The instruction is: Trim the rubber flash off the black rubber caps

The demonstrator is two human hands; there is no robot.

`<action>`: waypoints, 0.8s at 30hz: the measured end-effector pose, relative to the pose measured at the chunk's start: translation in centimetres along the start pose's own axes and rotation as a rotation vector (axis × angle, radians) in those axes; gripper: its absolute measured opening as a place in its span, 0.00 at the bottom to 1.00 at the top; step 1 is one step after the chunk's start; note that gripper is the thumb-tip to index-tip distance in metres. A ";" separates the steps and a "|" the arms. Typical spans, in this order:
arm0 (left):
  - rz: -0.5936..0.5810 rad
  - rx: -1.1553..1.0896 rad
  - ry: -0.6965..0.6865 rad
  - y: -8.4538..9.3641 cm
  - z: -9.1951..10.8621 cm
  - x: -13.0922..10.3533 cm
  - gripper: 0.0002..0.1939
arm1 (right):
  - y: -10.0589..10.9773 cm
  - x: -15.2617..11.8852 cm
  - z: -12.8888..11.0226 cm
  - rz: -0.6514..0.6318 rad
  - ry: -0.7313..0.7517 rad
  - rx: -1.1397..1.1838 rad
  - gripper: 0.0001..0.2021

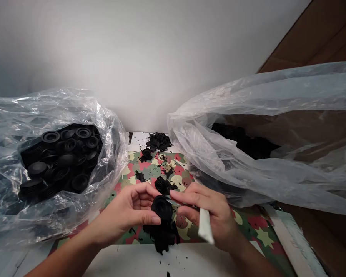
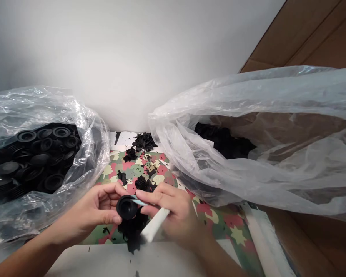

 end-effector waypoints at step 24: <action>-0.041 -0.031 0.025 -0.5 0.0 -0.2 0.14 | -0.6 -0.2 -0.9 -0.025 0.196 -0.164 0.11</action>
Point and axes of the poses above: each hand's wrist, its own x-axis towards the middle knuckle, its own y-axis out of the back of the hand, z = x × y, the point moved 5 cm from there along x, towards the middle knuckle, and after that the axes turned 13 degrees about z, right-handed, at the moved point
